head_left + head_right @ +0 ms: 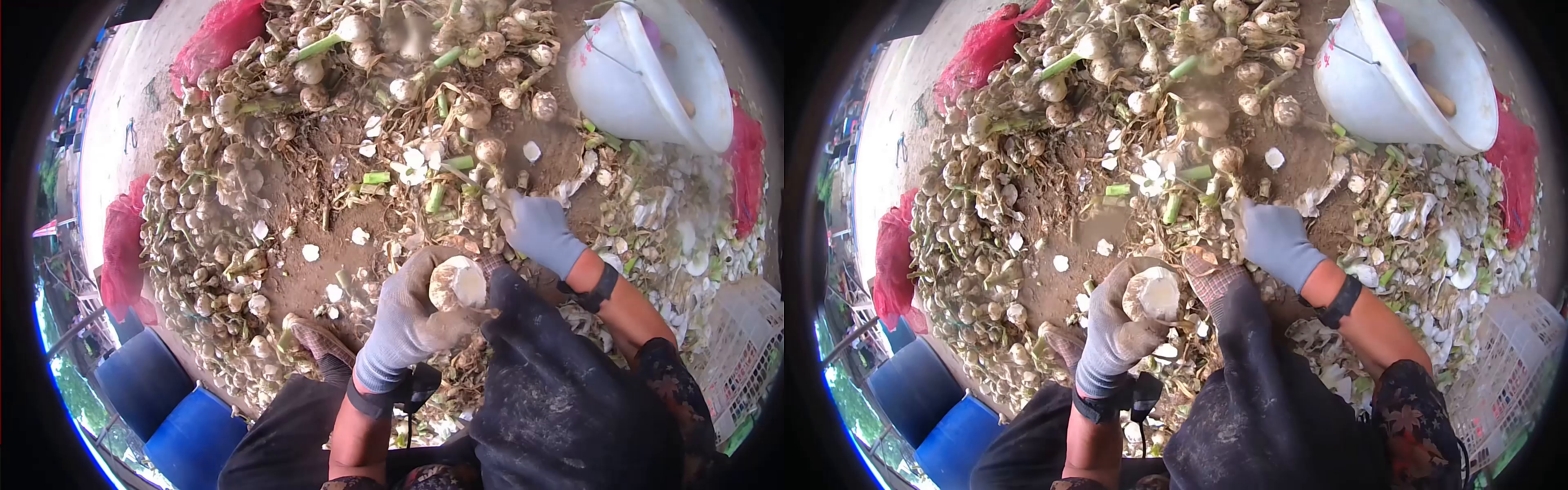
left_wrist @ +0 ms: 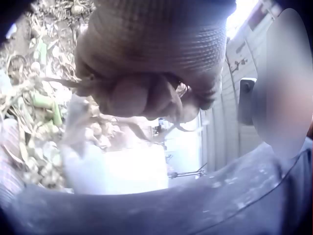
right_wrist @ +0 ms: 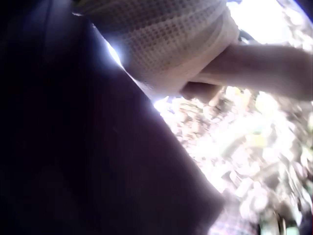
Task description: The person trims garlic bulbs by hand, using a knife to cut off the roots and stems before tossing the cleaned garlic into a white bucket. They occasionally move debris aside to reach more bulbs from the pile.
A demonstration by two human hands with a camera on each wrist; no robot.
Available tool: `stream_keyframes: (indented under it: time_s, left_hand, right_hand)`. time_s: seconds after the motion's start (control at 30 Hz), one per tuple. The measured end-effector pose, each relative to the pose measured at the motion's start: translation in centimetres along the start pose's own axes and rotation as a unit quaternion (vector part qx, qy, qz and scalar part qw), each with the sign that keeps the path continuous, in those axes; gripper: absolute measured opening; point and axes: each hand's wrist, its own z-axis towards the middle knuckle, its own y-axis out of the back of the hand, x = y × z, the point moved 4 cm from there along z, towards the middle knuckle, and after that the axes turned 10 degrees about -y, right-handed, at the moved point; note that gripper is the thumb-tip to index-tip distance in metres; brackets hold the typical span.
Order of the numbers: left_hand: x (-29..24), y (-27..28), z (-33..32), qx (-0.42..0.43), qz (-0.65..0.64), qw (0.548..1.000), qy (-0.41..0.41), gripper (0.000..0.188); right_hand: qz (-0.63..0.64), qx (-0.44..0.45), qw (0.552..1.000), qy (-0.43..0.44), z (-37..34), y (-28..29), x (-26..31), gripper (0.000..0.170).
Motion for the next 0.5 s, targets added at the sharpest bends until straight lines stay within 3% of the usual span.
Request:
stream_keyframes:
  time_s: [0.03,0.07,0.1,0.17,0.2,0.23,0.3,0.33,0.4,0.43,0.47,0.5]
  left_hand:
    - [0.5,0.5,0.5,-0.041,0.002,0.999,-0.023,0.055]
    - [1.5,1.7,1.3,-0.078,0.038,0.992,-0.097,0.068]
    - [0.2,2.3,2.0,-0.038,0.265,0.94,-0.213,0.072]
    - [1.2,2.2,2.7,-0.096,0.372,0.896,-0.223,0.07]
    - [1.4,1.7,2.3,-0.083,0.531,0.825,-0.173,0.073]
    - [1.9,1.5,2.3,-0.085,0.534,0.824,-0.171,0.073]
    - [4.5,1.7,2.1,-0.111,0.326,0.932,-0.113,0.076]
    - [5.5,1.5,1.9,-0.131,0.046,0.982,-0.128,0.079]
    - [4.4,2.0,1.7,-0.153,-0.2,0.967,-0.043,0.072]
    - [3.6,2.1,1.8,-0.156,-0.318,0.935,0.018,0.07]
    - [4.3,2.2,2.1,-0.158,-0.328,0.931,0.023,0.052]
    - [4.6,2.6,2.1,-0.16,-0.329,0.931,0.02,0.052]
  right_hand:
    - [0.0,-0.005,1.0,0.023,0.4,0.8,1.2,0.013]
    - [0.109,0.015,0.994,0.015,-1.5,1.7,2.6,0.014]
    - [0.211,0.033,0.977,-0.014,-3.9,2.2,2.8,0.015]
    - [0.23,0.074,0.97,-0.018,-4.7,1.4,3.8,0.02]
    - [0.259,0.085,0.962,-0.035,-4.8,0.3,3.4,0.02]
    - [0.29,0.097,0.951,-0.043,-4.5,-0.5,3.5,0.019]
    - [0.288,0.073,0.954,-0.026,-4.6,-0.1,4.1,0.019]
    - [0.283,0.049,0.958,-0.013,-4.6,0.3,4.4,0.019]
    - [0.239,0.02,0.97,0.042,-4.8,1.5,4.7,0.016]
    - [0.23,0.005,0.972,0.052,-4.8,2.3,4.8,0.015]
    - [0.231,0.008,0.971,0.059,-4.6,3.2,5.2,0.015]
    - [0.234,-0.034,0.968,0.083,-4.3,4.5,5.6,0.012]
